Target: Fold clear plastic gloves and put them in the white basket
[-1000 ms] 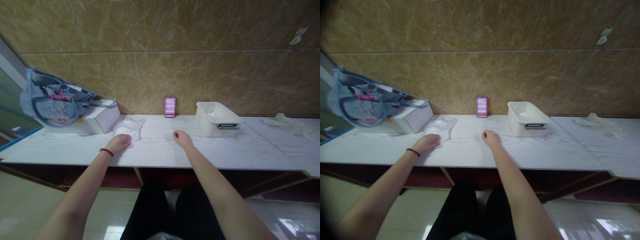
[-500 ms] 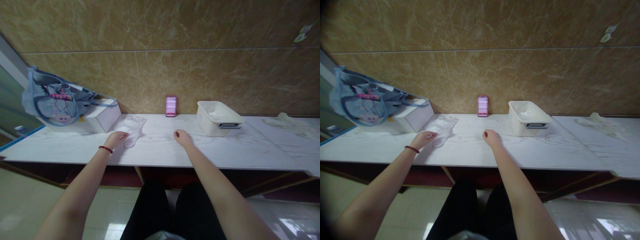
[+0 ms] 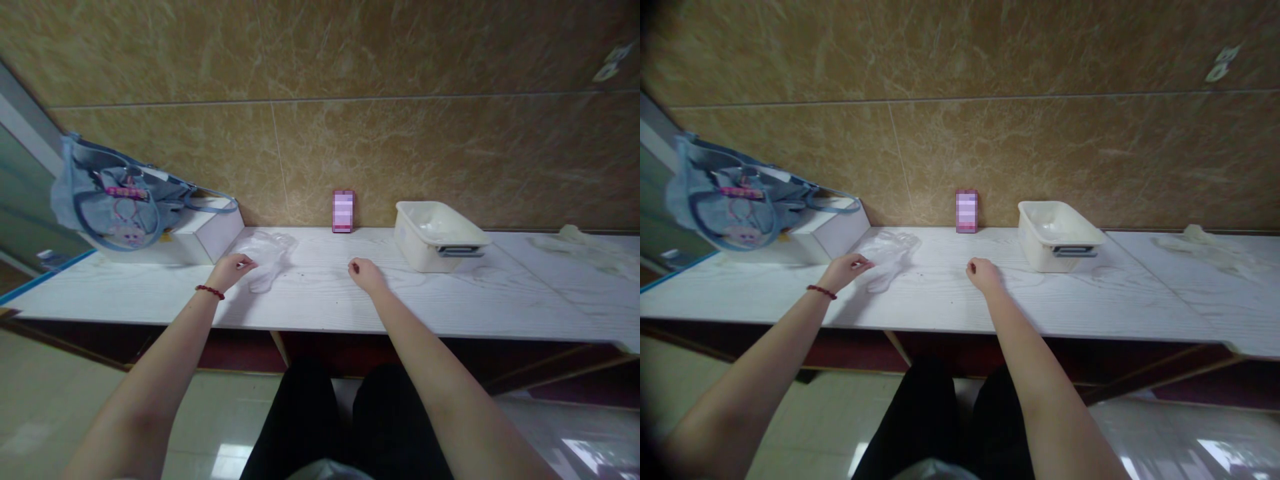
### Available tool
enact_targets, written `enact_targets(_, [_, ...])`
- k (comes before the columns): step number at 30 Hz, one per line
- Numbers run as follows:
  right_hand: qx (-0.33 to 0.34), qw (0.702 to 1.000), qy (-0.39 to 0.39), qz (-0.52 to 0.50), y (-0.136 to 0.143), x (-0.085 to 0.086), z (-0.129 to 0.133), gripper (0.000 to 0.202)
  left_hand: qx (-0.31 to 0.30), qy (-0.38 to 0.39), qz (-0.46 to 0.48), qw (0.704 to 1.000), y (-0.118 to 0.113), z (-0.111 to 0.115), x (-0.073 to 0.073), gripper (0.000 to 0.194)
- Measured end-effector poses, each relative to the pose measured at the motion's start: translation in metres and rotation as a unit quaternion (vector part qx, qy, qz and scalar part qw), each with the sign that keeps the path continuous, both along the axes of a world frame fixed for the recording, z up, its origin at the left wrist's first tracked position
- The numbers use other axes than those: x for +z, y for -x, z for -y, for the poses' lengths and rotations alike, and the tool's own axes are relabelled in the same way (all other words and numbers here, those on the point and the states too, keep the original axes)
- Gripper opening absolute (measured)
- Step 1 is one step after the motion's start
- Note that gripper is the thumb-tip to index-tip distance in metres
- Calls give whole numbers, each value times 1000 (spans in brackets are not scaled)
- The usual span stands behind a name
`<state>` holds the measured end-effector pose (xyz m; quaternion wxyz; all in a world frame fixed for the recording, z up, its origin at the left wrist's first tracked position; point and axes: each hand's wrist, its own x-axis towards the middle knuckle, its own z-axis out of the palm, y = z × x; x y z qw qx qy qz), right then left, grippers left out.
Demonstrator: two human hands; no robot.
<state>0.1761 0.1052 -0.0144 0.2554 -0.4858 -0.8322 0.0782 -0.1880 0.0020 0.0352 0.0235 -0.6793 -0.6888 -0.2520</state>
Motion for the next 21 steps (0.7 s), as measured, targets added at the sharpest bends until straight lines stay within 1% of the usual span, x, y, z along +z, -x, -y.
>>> enact_targets(3, [-1, 1000, -1, -2, 0, 0, 0, 15, -17, 10, -5, 1000, -1, 1, 3, 41])
enact_targets(9, [1, 1000, -10, 0, 0, -1, -1, 16, -25, 15, -17, 999, -10, 5, 13, 47])
enact_targets(16, [0, 1000, -5, -4, -1, 1, 1, 15, -27, 17, -11, 999, -17, 8, 22, 46])
enact_targets(19, [4, 1000, -7, -8, 0, 2, 1, 14, -27, 10, -7, 1000, -20, 9, 26, 45])
enact_targets(21, [9, 1000, -7, -16, 0, 2, 2, 14, -25, -8, -3, 1000, -23, 10, 30, 45])
